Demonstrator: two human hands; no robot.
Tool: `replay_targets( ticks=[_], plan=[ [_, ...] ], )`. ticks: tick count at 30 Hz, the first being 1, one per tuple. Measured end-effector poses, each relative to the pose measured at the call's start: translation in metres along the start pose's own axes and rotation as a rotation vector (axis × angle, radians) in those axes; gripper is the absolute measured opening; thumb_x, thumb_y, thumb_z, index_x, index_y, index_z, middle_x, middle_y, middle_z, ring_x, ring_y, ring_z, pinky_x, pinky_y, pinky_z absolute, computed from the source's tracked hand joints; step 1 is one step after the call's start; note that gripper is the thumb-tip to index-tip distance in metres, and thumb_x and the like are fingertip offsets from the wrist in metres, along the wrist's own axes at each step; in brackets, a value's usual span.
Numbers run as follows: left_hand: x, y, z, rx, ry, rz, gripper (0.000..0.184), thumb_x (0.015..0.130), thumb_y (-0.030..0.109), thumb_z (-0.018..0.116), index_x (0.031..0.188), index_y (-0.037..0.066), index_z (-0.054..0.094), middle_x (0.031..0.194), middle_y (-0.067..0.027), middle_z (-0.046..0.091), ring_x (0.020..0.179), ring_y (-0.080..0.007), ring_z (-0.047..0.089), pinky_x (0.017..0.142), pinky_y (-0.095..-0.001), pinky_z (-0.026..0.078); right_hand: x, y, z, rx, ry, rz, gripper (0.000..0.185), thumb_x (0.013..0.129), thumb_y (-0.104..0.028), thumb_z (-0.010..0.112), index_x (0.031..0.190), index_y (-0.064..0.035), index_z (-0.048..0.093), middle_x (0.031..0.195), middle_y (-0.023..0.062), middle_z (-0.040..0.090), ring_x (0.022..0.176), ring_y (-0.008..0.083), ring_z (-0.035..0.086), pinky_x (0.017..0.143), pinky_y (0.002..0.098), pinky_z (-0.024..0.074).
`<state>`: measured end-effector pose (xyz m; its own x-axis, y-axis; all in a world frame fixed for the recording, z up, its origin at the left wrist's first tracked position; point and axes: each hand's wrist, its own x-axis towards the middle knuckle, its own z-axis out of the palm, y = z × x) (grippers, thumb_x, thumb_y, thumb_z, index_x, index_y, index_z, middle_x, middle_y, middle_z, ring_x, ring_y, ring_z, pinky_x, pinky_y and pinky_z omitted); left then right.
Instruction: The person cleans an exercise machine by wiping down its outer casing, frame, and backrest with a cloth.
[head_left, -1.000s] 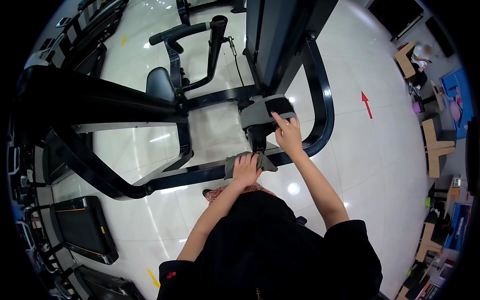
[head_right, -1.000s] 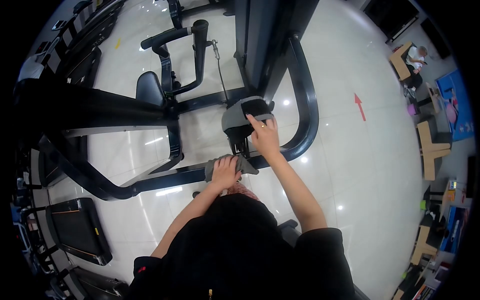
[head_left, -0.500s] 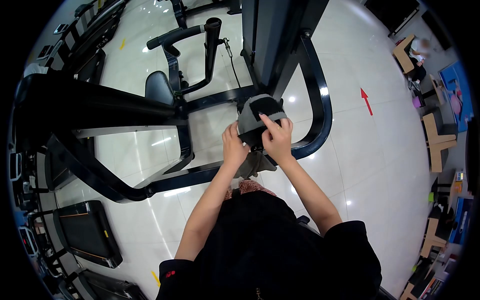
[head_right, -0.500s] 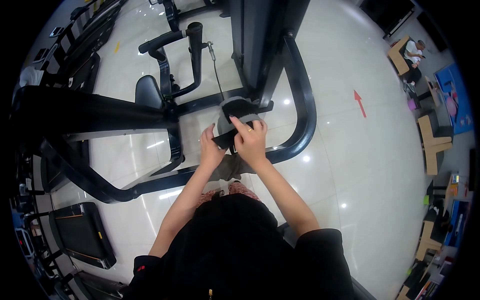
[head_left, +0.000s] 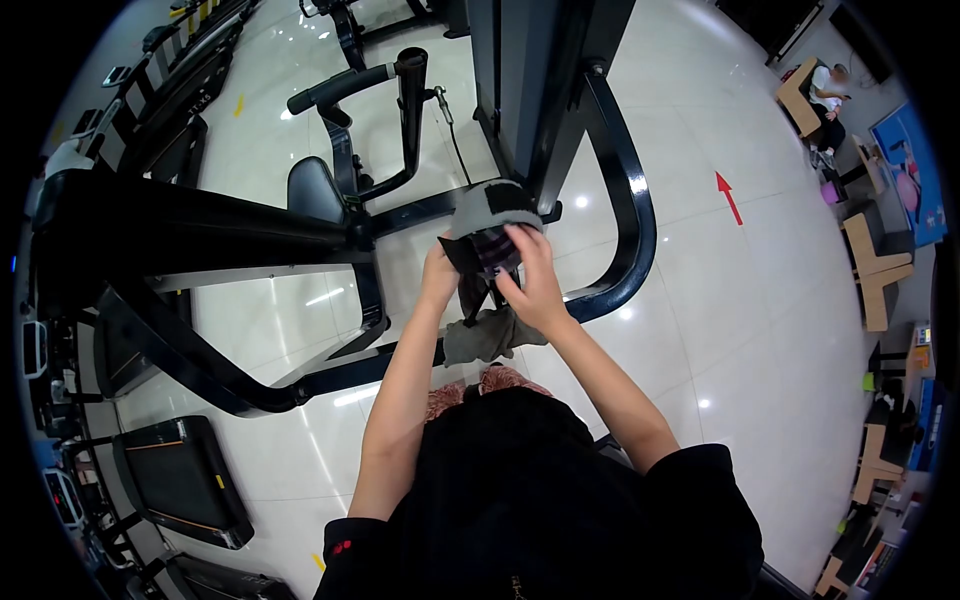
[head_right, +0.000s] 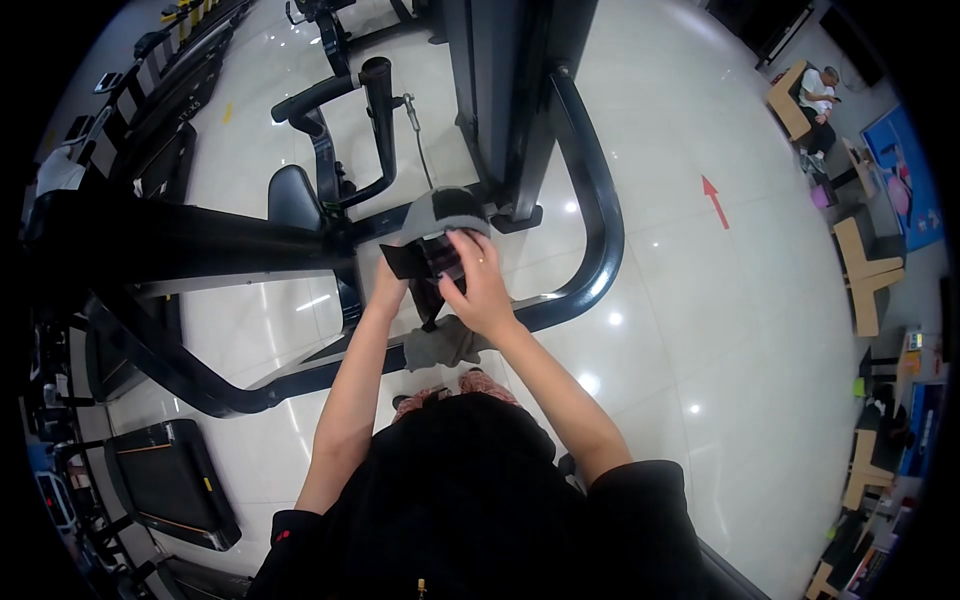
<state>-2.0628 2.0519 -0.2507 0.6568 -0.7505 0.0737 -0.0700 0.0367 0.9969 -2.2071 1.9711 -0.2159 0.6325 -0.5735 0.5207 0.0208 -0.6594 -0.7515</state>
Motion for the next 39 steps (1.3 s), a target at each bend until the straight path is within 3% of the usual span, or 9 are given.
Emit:
replay_targets(
  ticks=[2,6,15,20,26,31,32,34,39],
  plan=[
    [0.003,0.004,-0.007,-0.246,0.049,-0.289,0.03,0.083,0.013,0.051,0.109,0.0,0.056,0.097,-0.0054,0.062,0.086,-0.0125,0.056,0.076,-0.0263,0.044,-0.003,0.004,0.005,-0.077,-0.208,0.009,0.062,0.072,-0.016,0.064,0.127,-0.0035,0.04,0.124,0.0193,0.043,0.119,0.036,0.034,0.1,0.0405,0.0284],
    [-0.004,0.014,-0.013,-0.281,0.023,-0.26,0.029,0.084,0.02,0.05,0.105,0.002,0.058,0.095,-0.0054,0.062,0.085,-0.0111,0.056,0.074,-0.0252,0.043,-0.003,-0.012,0.014,-0.111,-0.286,0.04,0.066,0.07,-0.025,0.068,0.128,-0.0074,0.041,0.123,0.0167,0.045,0.119,0.0355,0.033,0.102,0.0428,0.0225],
    [-0.006,0.011,-0.031,-0.08,0.082,-0.497,0.029,0.086,0.021,0.043,0.099,-0.001,0.057,0.085,-0.0028,0.056,0.079,-0.0131,0.049,0.073,-0.0266,0.037,0.005,0.015,0.022,-0.099,-0.03,0.182,0.016,0.082,-0.018,0.057,0.095,-0.0096,0.062,0.089,0.0039,0.063,0.087,0.0208,0.058,0.103,0.0551,0.0075],
    [-0.02,0.013,-0.045,-0.094,0.091,-0.586,0.029,0.088,0.022,0.041,0.1,0.002,0.058,0.085,-0.0036,0.059,0.078,-0.0124,0.053,0.068,-0.0258,0.04,0.008,-0.01,0.023,-0.113,-0.406,0.171,0.039,0.075,-0.031,0.065,0.109,-0.0121,0.057,0.104,0.0059,0.059,0.104,0.0222,0.052,0.104,0.0567,0.0031],
    [-0.032,0.016,-0.06,-0.158,0.024,-0.624,0.038,0.091,0.032,0.038,0.114,0.006,0.053,0.106,-0.0059,0.059,0.097,-0.0177,0.057,0.078,-0.0344,0.045,-0.012,-0.025,0.054,-0.163,-0.265,0.126,0.036,0.078,-0.026,0.061,0.111,-0.0112,0.057,0.104,0.0057,0.06,0.103,0.0202,0.051,0.102,0.0584,0.0079],
    [-0.034,0.023,-0.056,0.077,0.088,-0.541,0.05,0.091,0.023,0.043,0.137,0.009,0.031,0.124,-0.0098,0.05,0.107,-0.0167,0.05,0.086,-0.0289,0.039,0.0,-0.009,0.044,-0.05,-0.135,0.233,0.019,0.085,-0.021,0.051,0.093,-0.0061,0.061,0.082,0.009,0.062,0.083,0.0246,0.058,0.101,0.0537,0.0176],
    [-0.037,0.017,-0.061,0.078,0.087,-0.546,0.05,0.091,0.023,0.043,0.137,0.009,0.031,0.124,-0.0098,0.05,0.107,-0.0167,0.05,0.086,-0.0289,0.039,0.006,-0.006,0.041,-0.06,-0.158,0.231,0.019,0.086,-0.02,0.051,0.085,-0.003,0.057,0.073,0.0123,0.058,0.072,0.0278,0.056,0.088,0.0451,0.0358],
    [-0.038,0.023,-0.067,0.039,0.059,-0.476,0.056,0.089,0.021,0.046,0.138,0.004,0.025,0.134,-0.0143,0.04,0.121,-0.0216,0.039,0.099,-0.0282,0.028,0.021,-0.016,0.031,0.132,-0.139,0.394,0.021,0.087,-0.019,0.05,0.079,-0.0001,0.052,0.066,0.0142,0.051,0.06,0.026,0.049,0.065,0.0365,0.0412],
    [-0.039,0.008,-0.114,-0.057,0.018,-0.485,0.052,0.089,0.012,0.044,0.138,0.01,0.029,0.135,-0.0127,0.04,0.122,-0.0199,0.038,0.099,-0.0267,0.027,0.033,-0.009,0.032,0.454,0.093,0.459,0.022,0.091,-0.018,0.049,0.075,-0.0014,0.048,0.065,-0.005,0.038,0.063,0.0043,0.035,0.054,0.022,0.0302]
  ],
)
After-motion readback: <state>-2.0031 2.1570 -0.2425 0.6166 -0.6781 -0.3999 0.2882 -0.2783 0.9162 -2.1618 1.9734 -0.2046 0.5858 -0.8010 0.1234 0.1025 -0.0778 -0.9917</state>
